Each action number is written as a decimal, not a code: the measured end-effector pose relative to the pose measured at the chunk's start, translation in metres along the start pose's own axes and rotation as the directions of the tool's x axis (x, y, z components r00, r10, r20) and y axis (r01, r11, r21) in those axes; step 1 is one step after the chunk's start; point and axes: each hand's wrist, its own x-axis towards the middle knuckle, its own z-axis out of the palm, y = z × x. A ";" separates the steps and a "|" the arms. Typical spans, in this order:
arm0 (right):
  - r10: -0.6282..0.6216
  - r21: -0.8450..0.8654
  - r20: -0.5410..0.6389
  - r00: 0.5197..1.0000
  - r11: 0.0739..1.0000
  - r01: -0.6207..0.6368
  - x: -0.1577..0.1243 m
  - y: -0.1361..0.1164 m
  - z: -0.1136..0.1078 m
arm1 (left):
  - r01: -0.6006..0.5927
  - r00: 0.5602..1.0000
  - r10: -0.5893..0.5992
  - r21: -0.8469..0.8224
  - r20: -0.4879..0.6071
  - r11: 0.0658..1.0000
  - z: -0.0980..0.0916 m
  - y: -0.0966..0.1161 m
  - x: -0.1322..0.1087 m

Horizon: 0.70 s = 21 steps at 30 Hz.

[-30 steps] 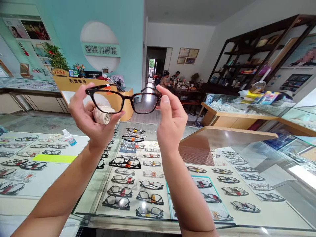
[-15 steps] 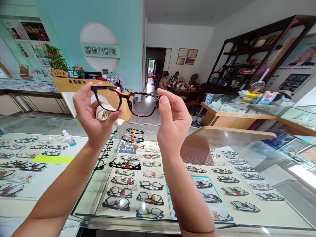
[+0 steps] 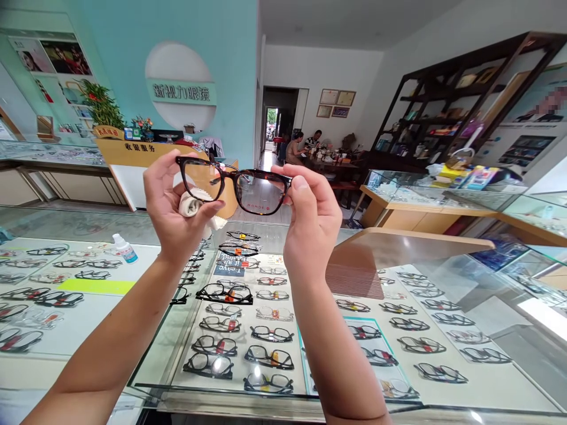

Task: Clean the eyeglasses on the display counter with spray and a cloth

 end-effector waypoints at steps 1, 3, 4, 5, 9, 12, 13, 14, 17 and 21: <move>0.003 0.016 0.005 1.000 1.000 -0.004 0.000 0.000 0.000 | -0.004 1.000 0.004 -0.001 0.001 1.000 0.001 0.001 0.000; 0.004 0.040 0.012 1.000 0.999 -0.005 0.001 0.000 0.000 | -0.012 1.000 0.012 -0.007 0.003 1.000 0.002 0.003 0.000; 0.002 0.041 0.013 1.000 0.999 -0.003 0.001 0.001 0.000 | -0.015 1.000 0.015 -0.009 0.004 1.000 0.003 0.003 -0.001; 0.000 0.036 0.014 1.000 0.999 -0.001 0.002 0.001 -0.001 | -0.014 1.000 0.014 -0.009 0.005 1.000 0.003 0.004 -0.001; -0.005 0.040 0.020 1.000 0.999 0.004 0.003 0.004 -0.002 | 0.024 1.000 -0.023 -0.021 0.018 0.999 0.004 0.004 -0.003; 0.007 0.072 0.015 1.000 0.997 -0.008 0.005 0.010 -0.004 | 0.070 0.997 -0.068 -0.056 0.040 0.996 0.005 0.005 -0.004; 0.013 0.077 0.009 1.000 0.997 -0.014 0.005 0.012 -0.005 | 0.083 0.996 -0.080 -0.068 0.048 0.994 0.005 0.005 -0.004; 0.021 0.080 0.002 1.000 0.997 -0.021 0.006 0.014 -0.005 | 0.094 0.994 -0.090 -0.079 0.059 0.992 0.004 0.007 -0.004; 0.057 0.081 -0.016 0.998 0.995 -0.055 0.008 0.020 -0.007 | 0.111 0.990 -0.101 -0.108 0.093 0.988 0.003 0.011 -0.004; 0.105 0.102 0.004 0.994 0.989 -0.105 0.011 0.023 -0.007 | 0.102 0.990 -0.088 -0.123 0.115 0.987 0.000 0.013 -0.002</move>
